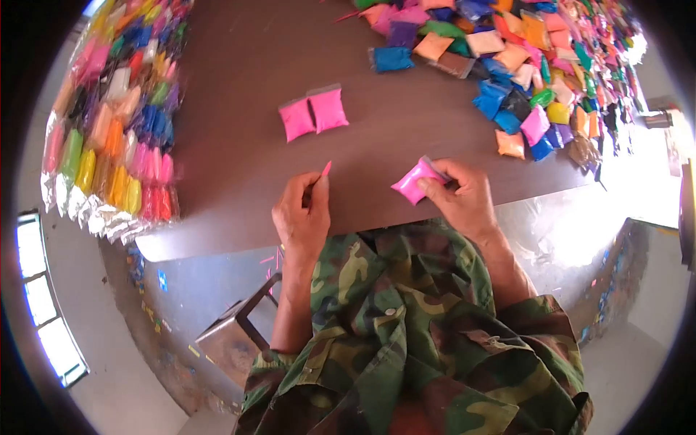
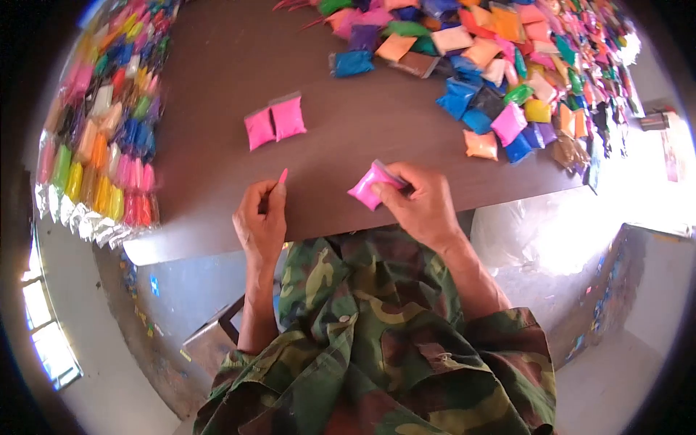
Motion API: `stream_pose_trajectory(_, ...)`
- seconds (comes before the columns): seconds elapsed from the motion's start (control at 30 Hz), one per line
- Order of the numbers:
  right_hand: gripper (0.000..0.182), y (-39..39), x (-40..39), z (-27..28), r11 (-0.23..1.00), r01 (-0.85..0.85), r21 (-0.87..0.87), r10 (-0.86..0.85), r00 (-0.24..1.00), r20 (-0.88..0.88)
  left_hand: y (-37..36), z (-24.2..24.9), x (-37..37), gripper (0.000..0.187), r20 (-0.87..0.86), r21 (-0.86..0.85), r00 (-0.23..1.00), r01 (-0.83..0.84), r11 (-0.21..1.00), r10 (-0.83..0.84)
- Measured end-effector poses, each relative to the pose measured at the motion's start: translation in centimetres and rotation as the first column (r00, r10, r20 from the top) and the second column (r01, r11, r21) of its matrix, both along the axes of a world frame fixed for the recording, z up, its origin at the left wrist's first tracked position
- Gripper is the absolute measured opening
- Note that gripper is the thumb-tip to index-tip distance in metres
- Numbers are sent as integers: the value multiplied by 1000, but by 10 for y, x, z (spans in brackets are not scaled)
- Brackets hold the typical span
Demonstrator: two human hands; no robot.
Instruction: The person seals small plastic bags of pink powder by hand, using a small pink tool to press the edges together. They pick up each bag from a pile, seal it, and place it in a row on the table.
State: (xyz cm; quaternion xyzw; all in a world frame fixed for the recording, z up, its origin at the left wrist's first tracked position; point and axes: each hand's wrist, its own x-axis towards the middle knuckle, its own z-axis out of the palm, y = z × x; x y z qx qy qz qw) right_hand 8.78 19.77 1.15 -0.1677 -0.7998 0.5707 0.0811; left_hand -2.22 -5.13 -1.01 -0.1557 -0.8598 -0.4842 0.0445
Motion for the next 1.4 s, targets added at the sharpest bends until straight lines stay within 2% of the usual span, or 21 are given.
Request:
stream_pose_trajectory(0.03, 22, -2, 1, 5, 1000, 14, -20, -13, 999, 38, 0, 3, 1, 9, 5, 5, 1000, 6, 1000, -6)
stream_pose_trajectory(0.1, 22, -10, 3, 6, 998, 2, -69, -3, 1000, -21, 7, 17, 9, 16, 43, 28, 998, 39, 999, -40)
stream_pose_trajectory(0.2, 22, -21, 8, 6, 984, -66, -167, 62, 998, -30, 21, 25, 22, 20, -21, 45, 982, 188, 981, -187)
stream_pose_trajectory(0.23, 23, -22, 10, 5, 984, -84, -154, 83, 996, -10, 20, 30, 22, 23, -10, -12, 947, 322, 947, -322)
stream_pose_trajectory(0.33, 24, -25, 14, 14, 962, -116, -246, 128, 991, 33, 29, 30, 32, 23, 138, 156, 920, 347, 925, -368)
stream_pose_trajectory(0.4, 25, -26, 18, 16, 951, -130, -282, 137, 991, 5, 32, 33, 41, 20, 274, 334, 867, 320, 887, -416)
stream_pose_trajectory(0.47, 26, -27, 21, 18, 936, -152, -318, 152, 988, -23, 28, 35, 49, 20, 407, 441, 792, 266, 857, -455)
stream_pose_trajectory(0.5, 27, -28, 22, 18, 923, -141, -357, 136, 990, -40, 24, 34, 50, 23, 404, 450, 769, 303, 840, -494)
stream_pose_trajectory(0.6, 29, -29, 27, 11, 884, -140, -447, 118, 990, -76, 22, 36, 59, 26, 445, 460, 734, 304, 834, -513)
stream_pose_trajectory(0.67, 32, -28, 31, 7, 867, -168, -468, 142, 986, -91, 31, 39, 68, 26, 396, 480, 798, 242, 843, -455)
stream_pose_trajectory(0.73, 32, -36, 35, 7, 784, -153, -602, 82, 986, -144, 35, 36, 70, 25, 328, 447, 858, 229, 865, -396)
stream_pose_trajectory(0.77, 32, -41, 37, 7, 733, -149, -664, 51, 985, -165, 37, 38, 71, 26, 315, 420, 871, 229, 878, -378)
stream_pose_trajectory(0.83, 30, -48, 40, -2, 740, -123, -662, -12, 981, -195, 40, 41, 72, 26, 290, 369, 894, 225, 902, -341)
stream_pose_trajectory(0.93, 27, -51, 41, -9, 711, -105, -695, -106, 961, -254, 47, 51, 74, 29, 156, 176, 929, 308, 935, -335)
stream_pose_trajectory(1.07, 26, -43, 44, -10, 722, -162, -673, -110, 933, -343, 45, 43, 77, 31, 314, 343, 860, 292, 893, -402)
stream_pose_trajectory(1.13, 25, -40, 46, -8, 711, -168, -683, -94, 940, -329, 43, 42, 78, 32, 358, 437, 815, 285, 853, -456)
stream_pose_trajectory(1.23, 25, -43, 44, 10, 690, -148, -708, -91, 953, -288, 42, 43, 75, 27, 386, 437, 799, 281, 854, -461)
stream_pose_trajectory(1.4, 30, -37, 39, 23, 687, -150, -711, -12, 976, -218, 48, 55, 74, 23, 253, 324, 908, 245, 914, -333)
